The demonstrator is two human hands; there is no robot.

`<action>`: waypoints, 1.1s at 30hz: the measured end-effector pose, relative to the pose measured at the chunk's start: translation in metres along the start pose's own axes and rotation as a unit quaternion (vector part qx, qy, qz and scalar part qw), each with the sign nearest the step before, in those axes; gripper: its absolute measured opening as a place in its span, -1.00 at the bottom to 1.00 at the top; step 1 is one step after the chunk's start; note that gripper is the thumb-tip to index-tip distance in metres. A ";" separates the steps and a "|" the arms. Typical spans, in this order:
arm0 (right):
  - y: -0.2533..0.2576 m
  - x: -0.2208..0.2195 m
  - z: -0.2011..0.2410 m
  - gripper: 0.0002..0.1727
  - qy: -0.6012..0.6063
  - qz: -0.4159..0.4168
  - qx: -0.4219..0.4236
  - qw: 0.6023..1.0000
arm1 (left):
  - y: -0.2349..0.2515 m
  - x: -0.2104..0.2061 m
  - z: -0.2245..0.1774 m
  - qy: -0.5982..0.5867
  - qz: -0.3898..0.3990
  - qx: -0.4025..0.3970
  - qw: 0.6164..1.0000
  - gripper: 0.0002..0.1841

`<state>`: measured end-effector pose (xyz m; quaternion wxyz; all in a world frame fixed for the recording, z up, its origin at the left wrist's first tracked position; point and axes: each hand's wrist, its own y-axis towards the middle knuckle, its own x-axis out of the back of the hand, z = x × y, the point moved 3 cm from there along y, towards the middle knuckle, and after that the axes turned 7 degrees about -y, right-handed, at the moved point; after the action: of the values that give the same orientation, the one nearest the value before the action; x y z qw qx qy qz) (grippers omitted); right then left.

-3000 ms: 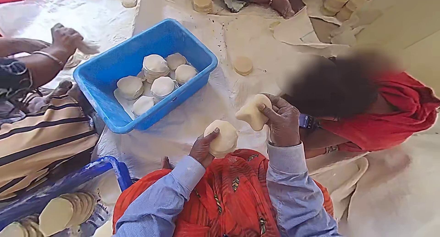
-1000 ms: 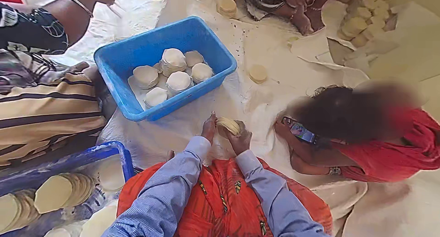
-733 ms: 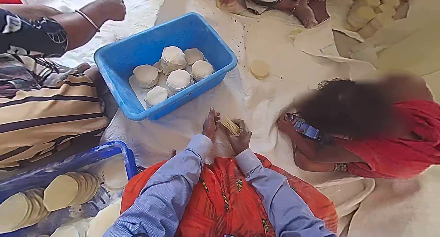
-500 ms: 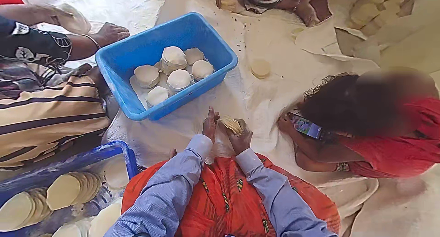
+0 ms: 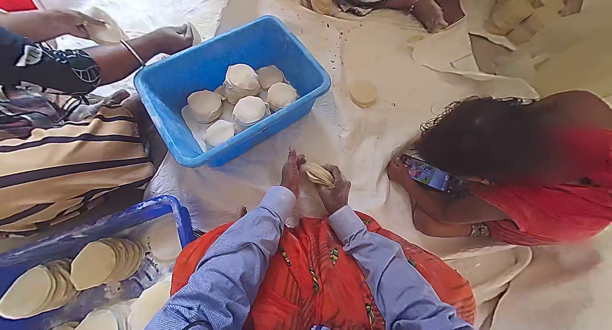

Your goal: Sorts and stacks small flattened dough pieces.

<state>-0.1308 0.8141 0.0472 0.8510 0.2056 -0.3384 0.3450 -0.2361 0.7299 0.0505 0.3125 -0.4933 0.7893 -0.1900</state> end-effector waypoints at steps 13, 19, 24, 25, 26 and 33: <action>0.003 -0.005 0.003 -0.50 -0.011 0.019 -0.016 1.000 | 0.004 -0.002 -0.003 -0.007 -0.014 -0.003 1.000 -0.13; 0.007 -0.004 0.002 -0.51 -0.041 0.062 -0.037 0.997 | 0.003 -0.005 -0.002 0.003 -0.004 -0.007 1.000 -0.09; 0.003 -0.004 0.005 -0.37 -0.048 0.072 -0.052 0.995 | 0.002 -0.006 0.002 -0.008 -0.008 0.002 1.000 -0.08; 0.006 -0.005 0.003 -0.46 -0.058 0.083 -0.048 0.994 | 0.002 -0.007 0.001 -0.006 -0.009 0.001 1.000 -0.09; 0.007 -0.006 0.002 -0.52 -0.054 0.074 -0.033 0.995 | 0.002 -0.008 0.000 -0.010 -0.017 -0.003 1.000 -0.12; 0.006 -0.005 0.002 -0.46 -0.049 0.099 -0.058 0.992 | 0.004 -0.005 0.002 0.014 -0.002 -0.002 1.000 -0.07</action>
<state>-0.1387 0.8144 0.0453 0.8056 0.1376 -0.4177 0.3969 -0.2360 0.7362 0.0480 0.3001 -0.4930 0.7928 -0.1958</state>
